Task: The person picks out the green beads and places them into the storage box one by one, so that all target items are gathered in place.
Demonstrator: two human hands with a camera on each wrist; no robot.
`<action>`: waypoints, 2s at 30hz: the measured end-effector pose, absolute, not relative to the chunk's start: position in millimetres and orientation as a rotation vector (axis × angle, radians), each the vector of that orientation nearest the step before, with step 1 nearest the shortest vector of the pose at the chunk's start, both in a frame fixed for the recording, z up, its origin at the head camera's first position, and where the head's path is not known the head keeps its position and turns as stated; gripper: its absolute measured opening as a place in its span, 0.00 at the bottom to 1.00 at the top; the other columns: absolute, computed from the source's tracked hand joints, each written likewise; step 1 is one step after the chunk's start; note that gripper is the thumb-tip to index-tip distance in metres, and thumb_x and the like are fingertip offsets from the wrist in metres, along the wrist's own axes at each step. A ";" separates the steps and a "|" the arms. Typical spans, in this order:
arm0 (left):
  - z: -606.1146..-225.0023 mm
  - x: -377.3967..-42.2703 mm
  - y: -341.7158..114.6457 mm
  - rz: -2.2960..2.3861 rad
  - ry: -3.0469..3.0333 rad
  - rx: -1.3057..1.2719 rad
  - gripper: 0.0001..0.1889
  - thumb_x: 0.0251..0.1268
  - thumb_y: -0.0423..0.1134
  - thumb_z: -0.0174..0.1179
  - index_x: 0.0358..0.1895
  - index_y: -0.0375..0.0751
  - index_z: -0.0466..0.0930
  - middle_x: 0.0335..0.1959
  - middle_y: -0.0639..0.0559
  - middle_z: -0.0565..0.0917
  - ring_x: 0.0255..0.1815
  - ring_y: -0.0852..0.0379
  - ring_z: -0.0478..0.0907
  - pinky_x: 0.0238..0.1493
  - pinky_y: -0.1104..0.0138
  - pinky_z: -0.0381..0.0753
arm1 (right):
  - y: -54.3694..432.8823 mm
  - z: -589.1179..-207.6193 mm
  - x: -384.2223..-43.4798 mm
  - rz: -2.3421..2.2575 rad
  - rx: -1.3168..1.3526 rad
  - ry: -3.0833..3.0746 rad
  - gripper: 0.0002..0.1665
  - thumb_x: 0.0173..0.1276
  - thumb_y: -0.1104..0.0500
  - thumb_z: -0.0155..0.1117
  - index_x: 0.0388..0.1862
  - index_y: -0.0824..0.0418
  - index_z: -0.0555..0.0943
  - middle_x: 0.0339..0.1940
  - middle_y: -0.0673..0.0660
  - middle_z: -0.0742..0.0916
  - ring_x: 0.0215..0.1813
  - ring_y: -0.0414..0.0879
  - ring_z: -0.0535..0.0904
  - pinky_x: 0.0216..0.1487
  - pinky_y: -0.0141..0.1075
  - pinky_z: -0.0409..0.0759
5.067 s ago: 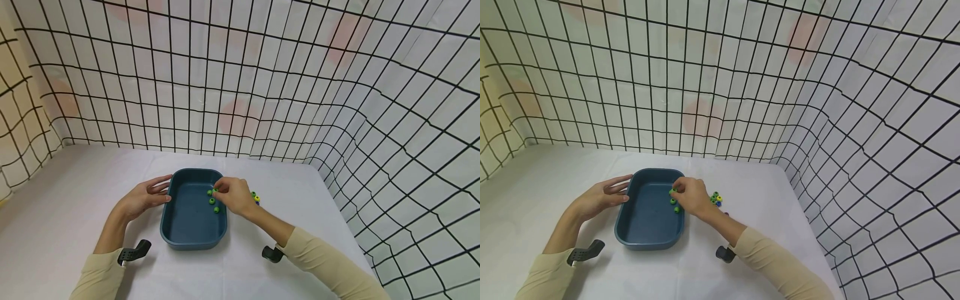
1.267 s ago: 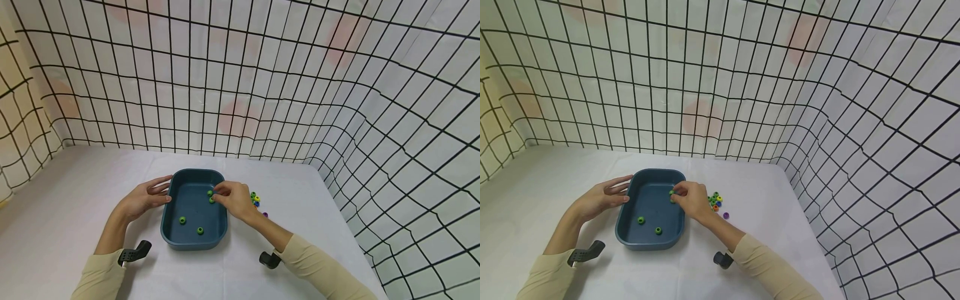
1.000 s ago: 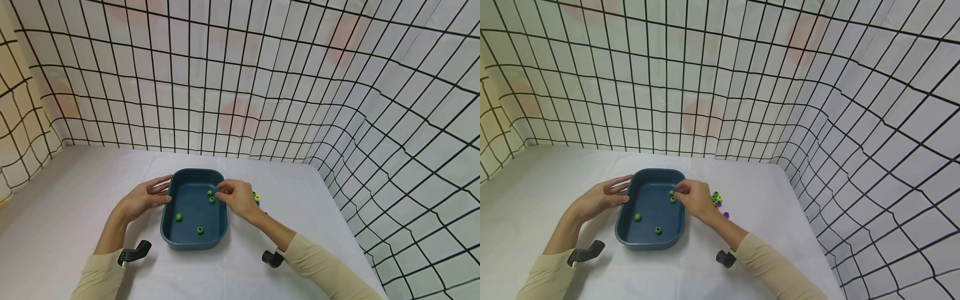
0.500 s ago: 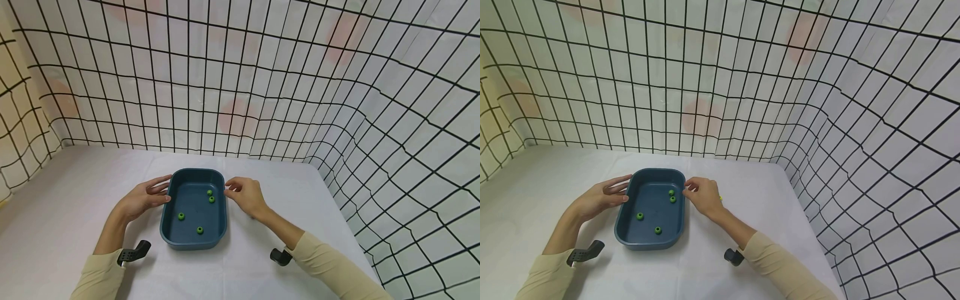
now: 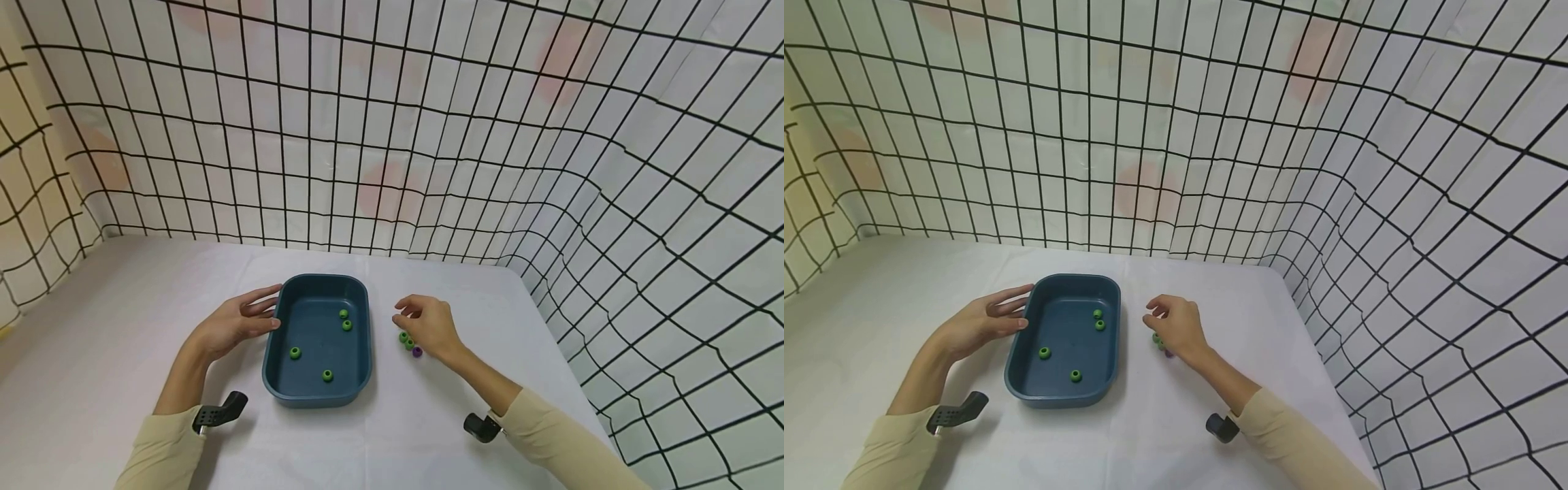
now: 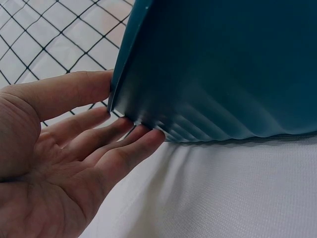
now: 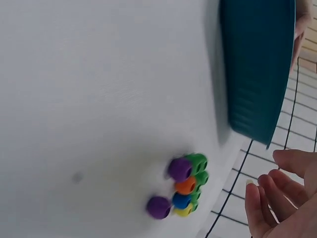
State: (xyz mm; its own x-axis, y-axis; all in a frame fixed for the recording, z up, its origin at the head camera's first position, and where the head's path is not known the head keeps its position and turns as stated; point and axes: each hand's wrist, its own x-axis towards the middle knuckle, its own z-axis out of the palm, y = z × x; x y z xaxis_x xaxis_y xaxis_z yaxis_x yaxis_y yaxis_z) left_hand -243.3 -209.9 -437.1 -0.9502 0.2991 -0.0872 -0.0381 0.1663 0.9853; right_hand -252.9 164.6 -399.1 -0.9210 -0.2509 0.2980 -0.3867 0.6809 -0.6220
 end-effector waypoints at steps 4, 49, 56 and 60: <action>-436.5 -243.2 -209.1 1.852 2.191 0.251 0.43 0.66 0.35 0.66 0.81 0.42 0.53 0.79 0.34 0.60 0.79 0.34 0.59 0.69 0.47 0.73 | 174.5 -403.1 -251.6 1.074 0.483 -2.710 0.10 0.61 0.62 0.75 0.42 0.62 0.89 0.31 0.54 0.91 0.31 0.44 0.85 0.35 0.36 0.84; -436.5 -241.9 -207.6 1.851 2.201 0.240 0.44 0.65 0.37 0.68 0.81 0.44 0.54 0.79 0.34 0.60 0.79 0.35 0.60 0.68 0.46 0.73 | 190.5 -450.7 -239.8 0.976 0.437 -2.790 0.08 0.57 0.66 0.75 0.37 0.64 0.88 0.26 0.51 0.88 0.29 0.39 0.80 0.32 0.31 0.79; -437.4 -242.0 -208.1 1.860 2.195 0.243 0.44 0.65 0.36 0.68 0.81 0.44 0.54 0.79 0.35 0.61 0.78 0.35 0.60 0.67 0.50 0.75 | 190.0 -453.7 -239.3 0.985 0.418 -2.791 0.08 0.57 0.66 0.75 0.37 0.63 0.88 0.28 0.50 0.89 0.30 0.38 0.81 0.34 0.32 0.81; -437.7 -242.1 -208.2 1.859 2.200 0.250 0.44 0.65 0.37 0.68 0.81 0.44 0.55 0.79 0.35 0.61 0.78 0.34 0.61 0.67 0.50 0.76 | 190.2 -455.0 -239.8 0.980 0.428 -2.782 0.07 0.57 0.66 0.76 0.36 0.63 0.88 0.28 0.50 0.89 0.30 0.38 0.82 0.34 0.32 0.81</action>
State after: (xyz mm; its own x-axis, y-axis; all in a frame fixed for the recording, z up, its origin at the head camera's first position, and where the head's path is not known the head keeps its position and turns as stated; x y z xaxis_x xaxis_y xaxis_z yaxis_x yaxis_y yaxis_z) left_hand -242.1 -208.2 -437.7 -0.9540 0.2891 -0.0798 -0.0305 0.1713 0.9847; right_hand -239.8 190.2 -455.0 -0.9460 -0.2134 0.2440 -0.3192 0.7443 -0.5866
